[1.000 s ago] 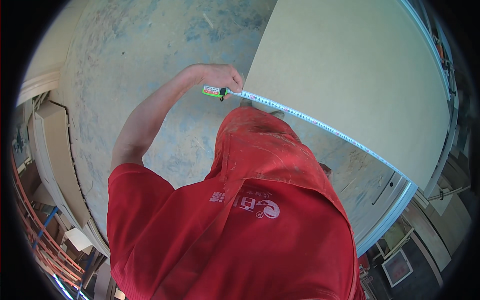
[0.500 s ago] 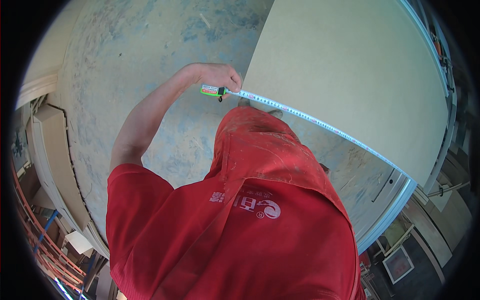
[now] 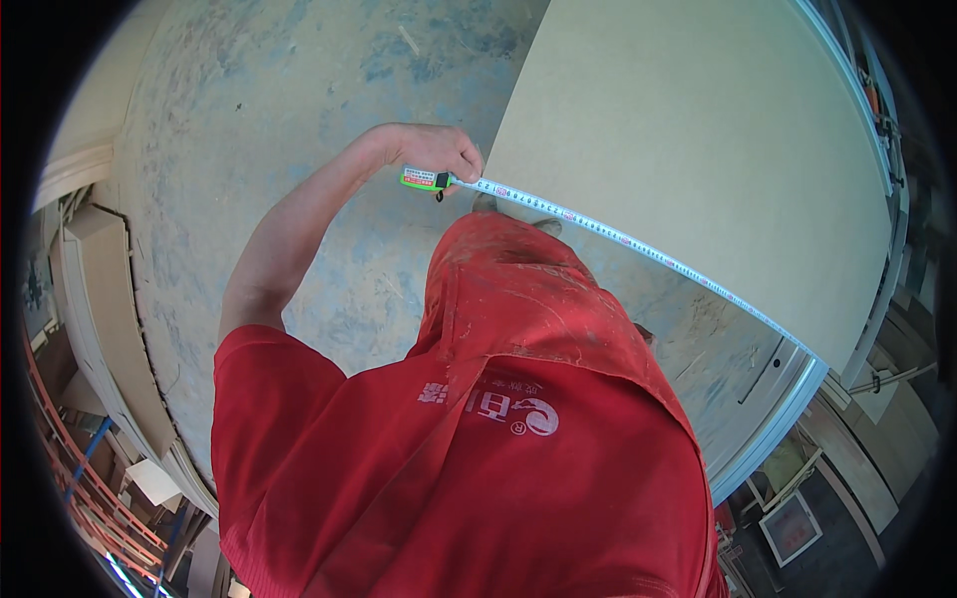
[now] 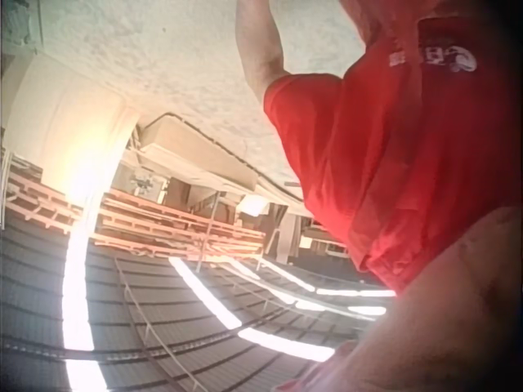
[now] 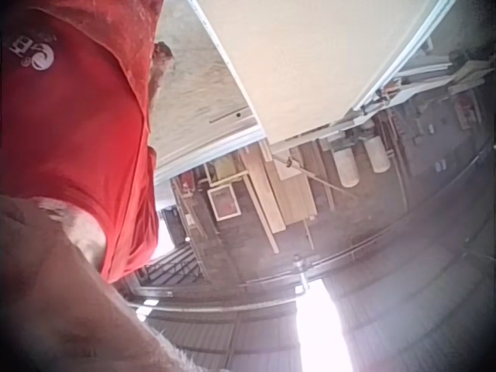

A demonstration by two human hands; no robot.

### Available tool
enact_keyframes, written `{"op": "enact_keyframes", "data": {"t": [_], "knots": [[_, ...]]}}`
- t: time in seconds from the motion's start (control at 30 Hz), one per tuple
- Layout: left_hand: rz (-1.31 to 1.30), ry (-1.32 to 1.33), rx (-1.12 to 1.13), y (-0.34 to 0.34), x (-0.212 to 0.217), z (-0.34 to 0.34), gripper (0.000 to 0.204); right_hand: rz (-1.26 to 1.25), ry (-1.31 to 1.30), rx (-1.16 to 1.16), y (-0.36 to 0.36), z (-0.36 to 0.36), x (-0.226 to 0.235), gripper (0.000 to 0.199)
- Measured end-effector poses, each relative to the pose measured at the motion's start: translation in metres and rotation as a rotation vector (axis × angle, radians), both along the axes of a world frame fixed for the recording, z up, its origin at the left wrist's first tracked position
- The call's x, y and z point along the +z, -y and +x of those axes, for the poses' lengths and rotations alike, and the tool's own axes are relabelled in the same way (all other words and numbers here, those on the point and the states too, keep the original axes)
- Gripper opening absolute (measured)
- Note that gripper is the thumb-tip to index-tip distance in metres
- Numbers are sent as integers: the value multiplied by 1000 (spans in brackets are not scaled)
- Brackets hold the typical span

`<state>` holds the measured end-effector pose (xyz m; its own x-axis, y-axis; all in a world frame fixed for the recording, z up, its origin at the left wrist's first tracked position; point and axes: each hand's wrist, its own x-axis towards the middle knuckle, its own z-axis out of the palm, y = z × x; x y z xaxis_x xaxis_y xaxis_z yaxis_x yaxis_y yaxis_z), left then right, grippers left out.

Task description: Measuring and positioning a large wooden panel on a sliding table saw for preparation.

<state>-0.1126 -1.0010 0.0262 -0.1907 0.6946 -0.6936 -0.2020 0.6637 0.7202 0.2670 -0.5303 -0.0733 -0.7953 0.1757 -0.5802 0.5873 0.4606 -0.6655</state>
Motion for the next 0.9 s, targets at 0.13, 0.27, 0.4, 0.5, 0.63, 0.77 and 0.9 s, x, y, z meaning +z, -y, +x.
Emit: {"op": "enact_keyframes", "data": {"t": [0.13, 0.27, 0.4, 0.5, 0.63, 0.77, 0.9], "knots": [[7, -23, -17, 0, 0, 0, 22, -27, -8, 6, -1, 3, 0, 46], [-14, -3, -6, -2, 8, -1, 22, -53, -17, 11, 0, 6, -1, 45], [-23, 16, 5, -1, 4, -2, 21, -79, -26, 18, 1, 8, 0, 45], [-10, 24, 10, 1, -1, -1, 21, -98, -33, 26, 1, 10, 1, 45], [-7, -15, -7, -1, 3, 0, 21, -123, -42, 33, 0, 16, 2, 45], [-17, -11, 9, -1, 7, 4, 21, -150, -50, 46, -1, 22, 3, 45], [-18, -13, 9, -1, 3, 4, 23, -180, -53, 64, -2, 27, 5, 45]]}}
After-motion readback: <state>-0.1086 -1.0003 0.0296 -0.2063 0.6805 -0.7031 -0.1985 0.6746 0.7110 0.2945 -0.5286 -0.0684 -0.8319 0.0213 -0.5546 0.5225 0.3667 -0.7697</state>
